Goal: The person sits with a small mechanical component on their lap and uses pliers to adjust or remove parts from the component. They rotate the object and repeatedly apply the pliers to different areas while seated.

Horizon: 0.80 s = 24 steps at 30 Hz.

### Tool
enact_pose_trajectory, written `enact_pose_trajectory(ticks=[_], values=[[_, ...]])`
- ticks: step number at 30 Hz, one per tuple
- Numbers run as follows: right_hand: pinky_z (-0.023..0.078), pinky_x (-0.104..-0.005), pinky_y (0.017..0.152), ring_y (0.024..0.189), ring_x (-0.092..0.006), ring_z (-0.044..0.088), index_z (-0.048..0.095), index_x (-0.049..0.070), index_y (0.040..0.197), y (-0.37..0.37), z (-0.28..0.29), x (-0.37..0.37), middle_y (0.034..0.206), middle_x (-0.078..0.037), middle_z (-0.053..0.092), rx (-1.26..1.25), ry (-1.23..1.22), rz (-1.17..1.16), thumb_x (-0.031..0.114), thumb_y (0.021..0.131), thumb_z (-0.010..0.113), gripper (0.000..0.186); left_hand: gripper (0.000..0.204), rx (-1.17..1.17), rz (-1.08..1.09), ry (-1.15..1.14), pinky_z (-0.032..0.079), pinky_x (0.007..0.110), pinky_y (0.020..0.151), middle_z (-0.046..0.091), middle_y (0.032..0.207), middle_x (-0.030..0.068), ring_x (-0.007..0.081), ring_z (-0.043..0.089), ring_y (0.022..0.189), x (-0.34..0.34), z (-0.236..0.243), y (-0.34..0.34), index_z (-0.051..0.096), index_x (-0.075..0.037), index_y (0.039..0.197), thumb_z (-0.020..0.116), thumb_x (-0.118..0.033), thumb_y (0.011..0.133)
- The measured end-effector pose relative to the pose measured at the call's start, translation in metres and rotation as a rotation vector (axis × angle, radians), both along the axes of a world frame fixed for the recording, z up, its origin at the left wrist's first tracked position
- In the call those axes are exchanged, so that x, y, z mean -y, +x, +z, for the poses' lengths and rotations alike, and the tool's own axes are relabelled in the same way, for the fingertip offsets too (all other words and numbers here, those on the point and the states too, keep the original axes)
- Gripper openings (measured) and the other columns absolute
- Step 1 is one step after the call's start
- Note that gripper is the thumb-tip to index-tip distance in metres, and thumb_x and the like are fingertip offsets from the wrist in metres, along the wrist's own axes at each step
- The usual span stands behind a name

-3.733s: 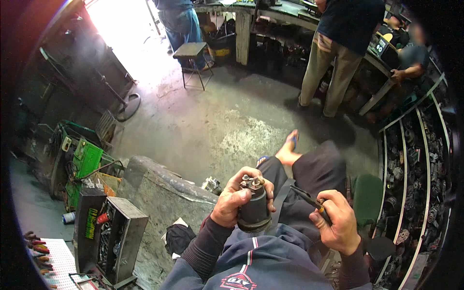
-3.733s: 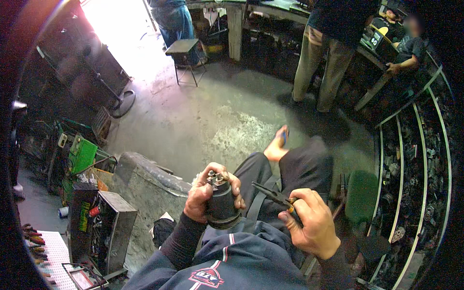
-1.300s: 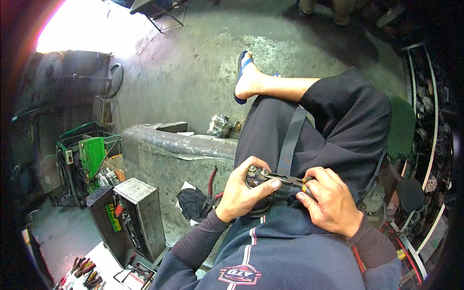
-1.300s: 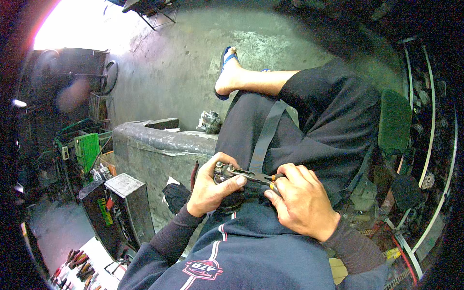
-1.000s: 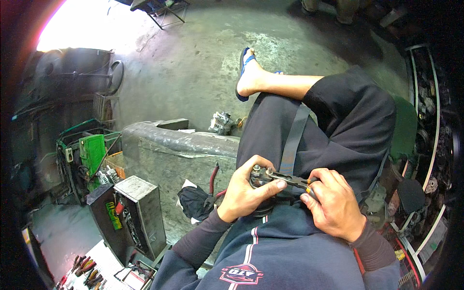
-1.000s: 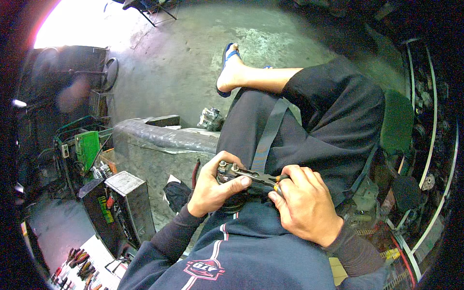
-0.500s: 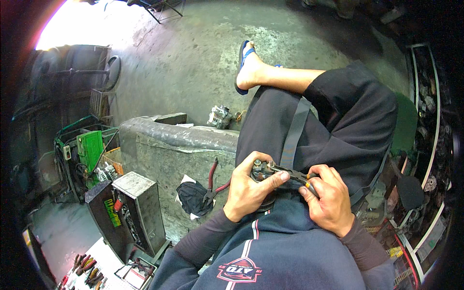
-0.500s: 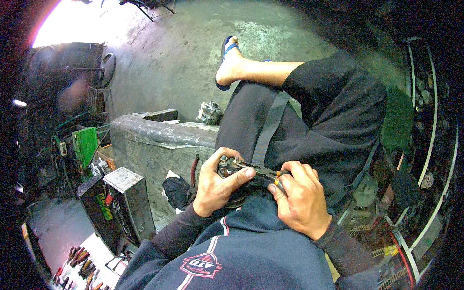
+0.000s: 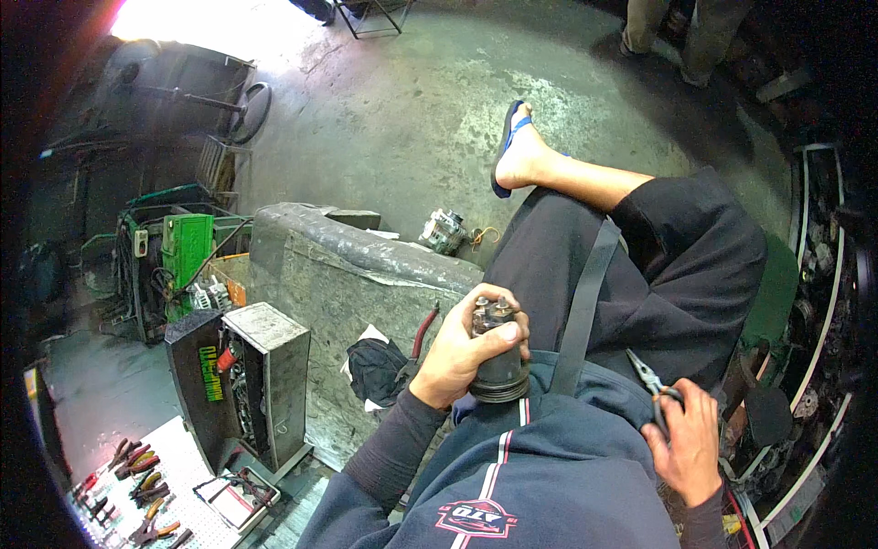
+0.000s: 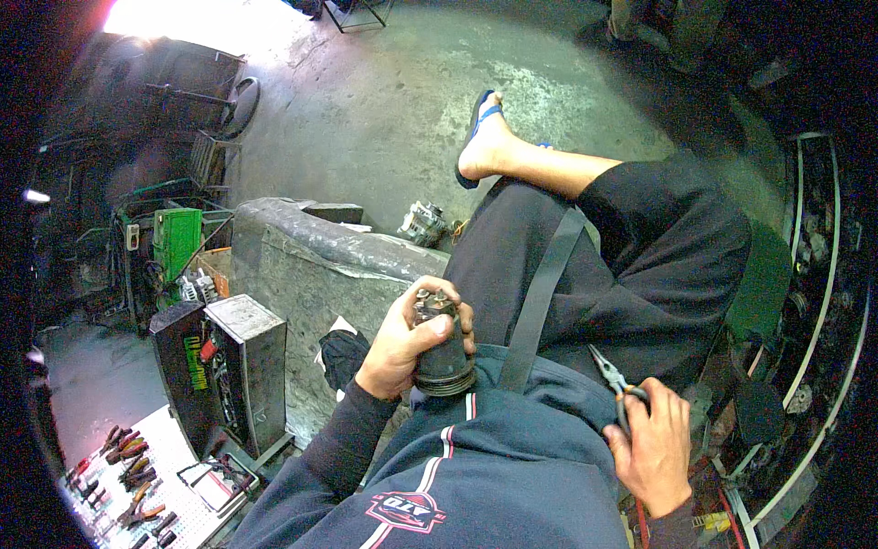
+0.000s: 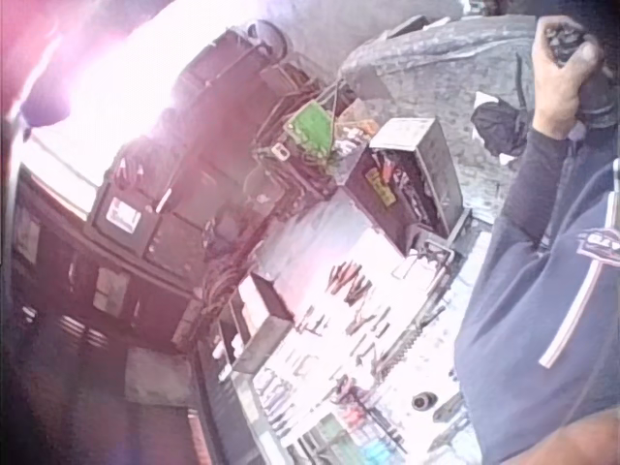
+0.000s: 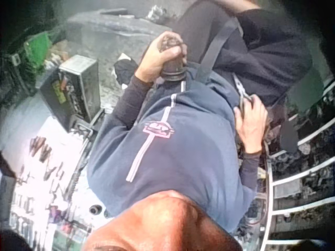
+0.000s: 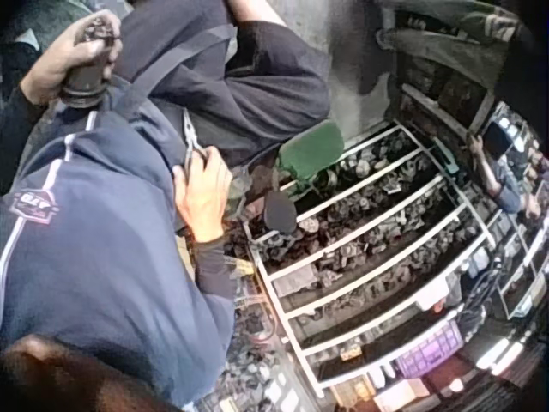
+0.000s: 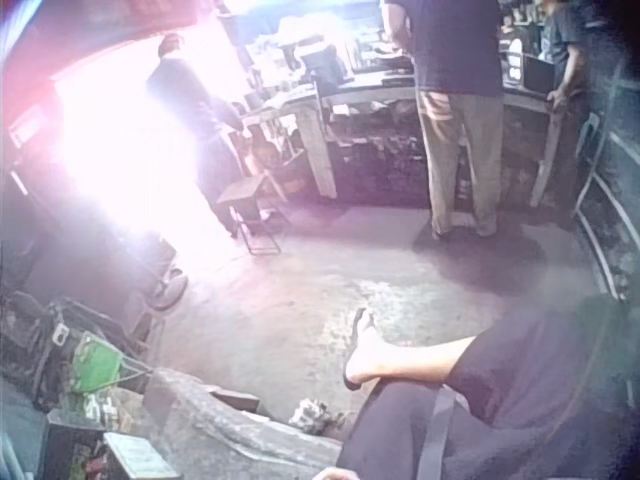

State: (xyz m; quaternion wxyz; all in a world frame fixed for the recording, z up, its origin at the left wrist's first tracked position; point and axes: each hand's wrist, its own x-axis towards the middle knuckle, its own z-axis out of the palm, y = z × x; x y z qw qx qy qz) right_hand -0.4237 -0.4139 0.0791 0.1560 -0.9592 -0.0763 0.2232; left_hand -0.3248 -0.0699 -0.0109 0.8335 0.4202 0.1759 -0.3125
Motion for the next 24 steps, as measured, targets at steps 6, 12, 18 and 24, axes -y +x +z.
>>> enact_pose_trajectory(ticks=[6, 12, 18, 24], values=[[0.046, -0.0544, 0.109, 0.128, -0.0447, 0.059, 0.070, 0.001, 0.118, 0.062, 0.016, -0.026, 0.138, -0.023, 0.061, 0.154, 0.128, 0.056, 0.029, 0.082, 0.086, 0.048, 0.047, 0.003, 0.057, -0.035, 0.062, 0.043, 0.088, 0.070, 0.112, 0.0169, 0.0291, 0.075, 0.096, -0.035, 0.006, -0.021, 0.058, -0.007, 0.129, 0.083, -0.022, 0.092], [0.055, -0.0470, 0.101, 0.120, -0.0380, 0.066, 0.068, 0.003, 0.110, 0.153, -0.066, -0.162, 0.128, -0.019, 0.066, 0.169, 0.666, 0.620, 0.022, 0.090, 0.079, 0.030, 0.044, 0.152, 0.450, 0.117, 0.063, 0.045, 0.091, 0.069, 0.115, 0.0174, 0.0297, 0.074, 0.098, -0.102, 0.030, -0.048, 0.053, -0.006, 0.137, 0.073, -0.010, 0.098], [0.053, -0.0414, 0.091, 0.111, -0.0264, 0.065, 0.071, 0.010, 0.105, 0.133, -0.186, -0.312, 0.116, -0.010, 0.067, 0.296, 0.413, 1.155, 0.029, 0.093, 0.068, 0.023, 0.048, 0.210, 0.725, 0.358, 0.064, 0.048, 0.089, 0.067, 0.115, 0.0202, 0.0329, 0.073, 0.098, -0.147, 0.049, -0.096, 0.050, -0.006, 0.139, 0.073, -0.016, 0.097], [0.049, -0.0667, 0.088, 0.108, -0.0299, 0.066, 0.070, 0.013, 0.112, 0.087, -0.234, -0.322, 0.115, -0.007, 0.068, 0.526, 0.259, 1.221, 0.028, 0.101, 0.058, 0.022, 0.070, 0.170, 0.649, 0.307, 0.063, 0.045, 0.093, 0.068, 0.118, 0.0169, 0.0297, 0.074, 0.102, -0.126, 0.057, -0.102, 0.049, -0.001, 0.144, 0.084, -0.008, 0.084]])
